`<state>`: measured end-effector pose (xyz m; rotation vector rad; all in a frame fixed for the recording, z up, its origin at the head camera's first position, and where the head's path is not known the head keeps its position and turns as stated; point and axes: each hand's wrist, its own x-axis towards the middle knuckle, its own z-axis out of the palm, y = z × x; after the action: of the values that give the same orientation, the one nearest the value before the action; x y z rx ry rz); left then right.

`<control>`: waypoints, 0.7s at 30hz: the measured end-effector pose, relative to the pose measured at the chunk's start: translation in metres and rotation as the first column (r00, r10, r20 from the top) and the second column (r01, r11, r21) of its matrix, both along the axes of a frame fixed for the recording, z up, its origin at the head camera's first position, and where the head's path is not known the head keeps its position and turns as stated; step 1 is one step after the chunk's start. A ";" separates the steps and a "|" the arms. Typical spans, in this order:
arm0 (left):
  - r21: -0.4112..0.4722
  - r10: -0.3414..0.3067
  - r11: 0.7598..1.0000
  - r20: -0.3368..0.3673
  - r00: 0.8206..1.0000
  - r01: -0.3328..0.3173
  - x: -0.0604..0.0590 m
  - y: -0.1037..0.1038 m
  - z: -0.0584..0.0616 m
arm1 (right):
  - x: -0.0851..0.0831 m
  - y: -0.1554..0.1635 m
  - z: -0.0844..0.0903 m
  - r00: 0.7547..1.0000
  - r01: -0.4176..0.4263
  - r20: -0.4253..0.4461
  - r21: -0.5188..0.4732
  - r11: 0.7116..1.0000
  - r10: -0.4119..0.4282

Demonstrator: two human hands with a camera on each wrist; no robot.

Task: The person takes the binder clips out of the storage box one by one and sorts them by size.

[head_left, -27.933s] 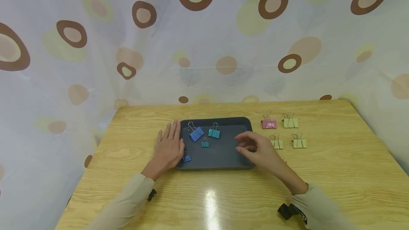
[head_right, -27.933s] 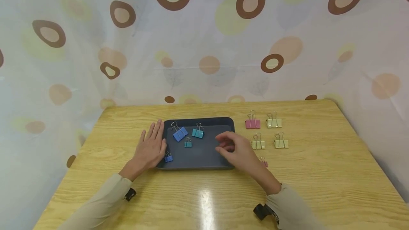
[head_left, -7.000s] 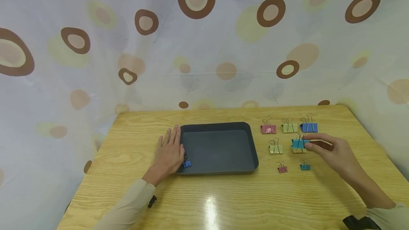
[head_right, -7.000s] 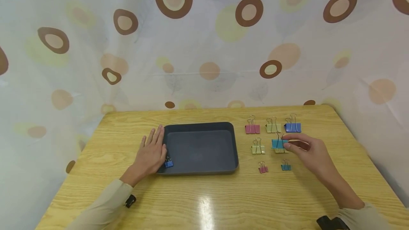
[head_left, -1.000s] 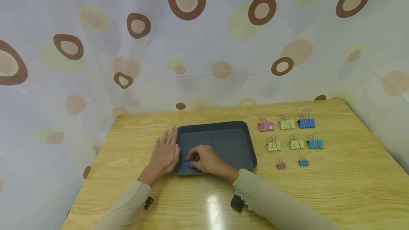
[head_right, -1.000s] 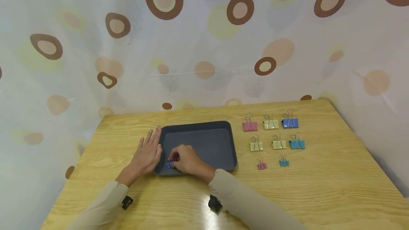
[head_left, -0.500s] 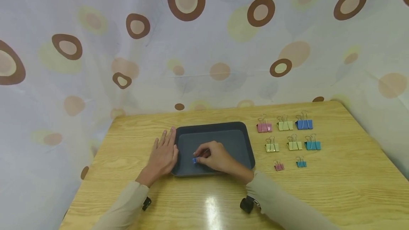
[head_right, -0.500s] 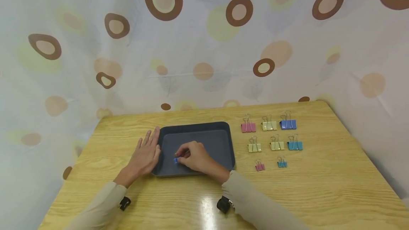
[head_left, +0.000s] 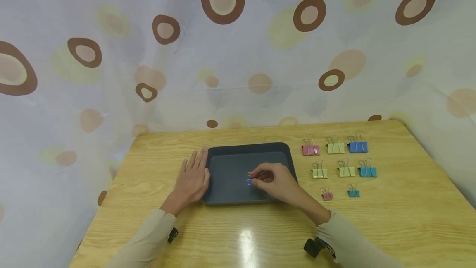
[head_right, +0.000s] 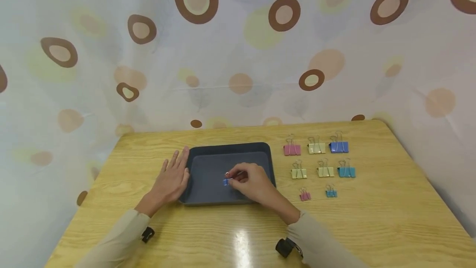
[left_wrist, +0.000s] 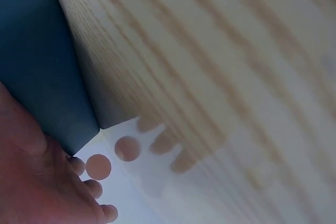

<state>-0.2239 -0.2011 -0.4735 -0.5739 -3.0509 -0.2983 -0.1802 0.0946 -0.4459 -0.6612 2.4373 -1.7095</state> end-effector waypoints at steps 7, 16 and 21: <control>-0.027 -0.007 1.000 -0.011 1.000 0.007 -0.002 0.000 0.003 | 0.010 0.032 0.007 1.000 0.023 0.012 -0.030 0.999 -0.023; -0.034 -0.010 0.999 0.010 1.000 0.011 -0.003 0.005 0.003 | 0.028 0.072 0.008 0.995 0.094 0.048 -0.044 0.995 -0.092; -0.055 0.004 0.999 0.014 1.000 -0.003 0.000 0.002 0.005 | 0.036 0.091 0.005 0.991 0.129 -0.038 -0.029 0.991 -0.130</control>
<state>-0.2240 -0.1991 -0.4686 -0.5714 -3.0821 -0.2206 -0.1444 0.1859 -0.4405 -0.5563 2.5404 -1.7945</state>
